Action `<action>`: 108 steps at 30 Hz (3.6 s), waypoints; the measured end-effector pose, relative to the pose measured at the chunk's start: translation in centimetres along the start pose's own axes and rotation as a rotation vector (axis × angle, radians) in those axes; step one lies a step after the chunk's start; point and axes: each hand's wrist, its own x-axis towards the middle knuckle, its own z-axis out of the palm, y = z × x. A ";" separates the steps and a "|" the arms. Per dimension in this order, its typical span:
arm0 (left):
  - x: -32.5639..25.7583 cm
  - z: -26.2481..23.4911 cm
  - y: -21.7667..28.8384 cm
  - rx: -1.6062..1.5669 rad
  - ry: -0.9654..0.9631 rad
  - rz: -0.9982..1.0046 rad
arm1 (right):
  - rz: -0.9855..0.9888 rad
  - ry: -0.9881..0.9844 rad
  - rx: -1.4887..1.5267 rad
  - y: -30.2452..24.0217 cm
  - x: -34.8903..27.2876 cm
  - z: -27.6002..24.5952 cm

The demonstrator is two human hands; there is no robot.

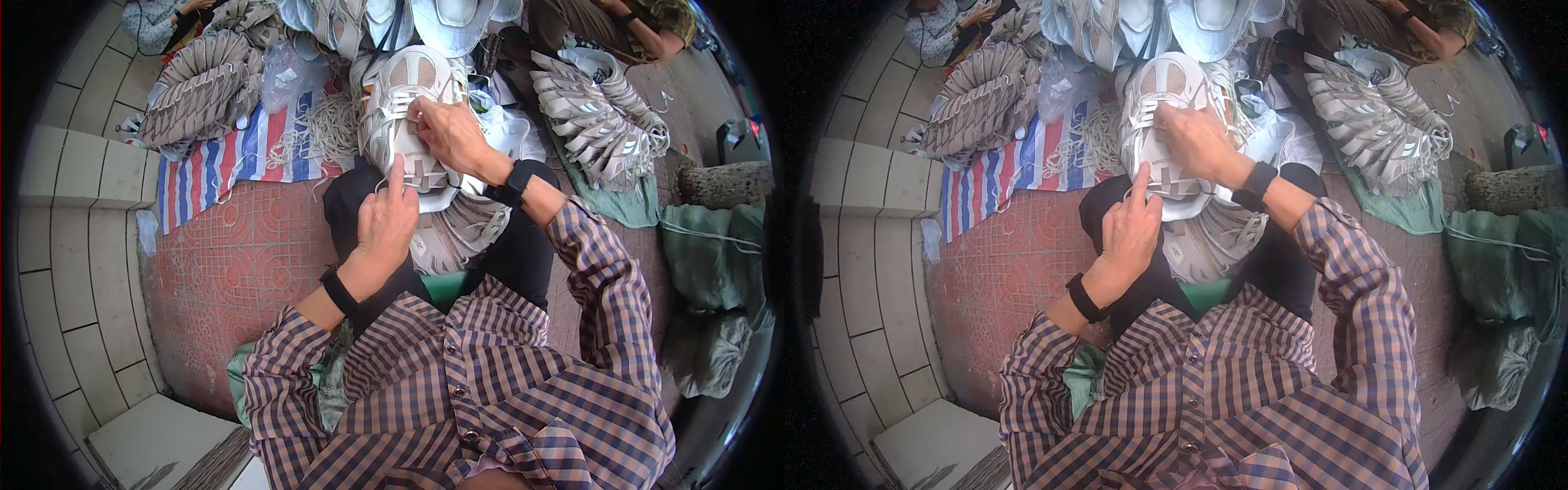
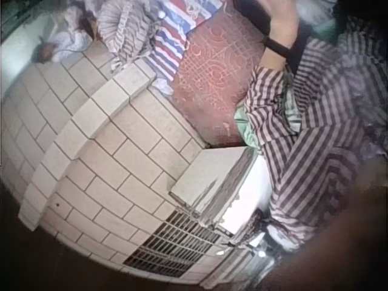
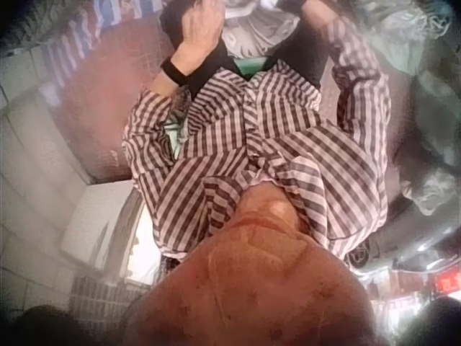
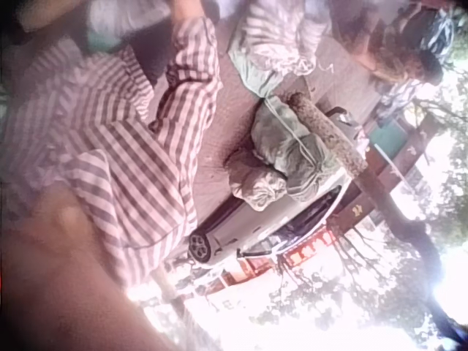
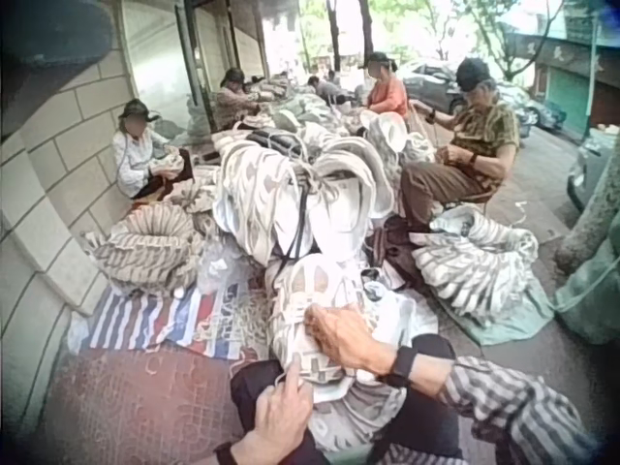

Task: Insert laces into a white sneaker and tie them.

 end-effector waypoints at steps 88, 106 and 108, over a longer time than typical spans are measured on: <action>8.6 -0.2 -5.0 -0.499 0.149 -0.288 | -0.016 0.140 -0.218 0.1 -2.9 0.0; 8.8 0.5 -3.8 -0.473 0.163 -0.297 | -0.040 0.050 -0.372 -1.2 -1.6 -0.2; 8.6 0.2 -4.6 -0.742 0.150 -0.422 | -0.039 0.069 -0.406 -1.5 -2.0 -1.4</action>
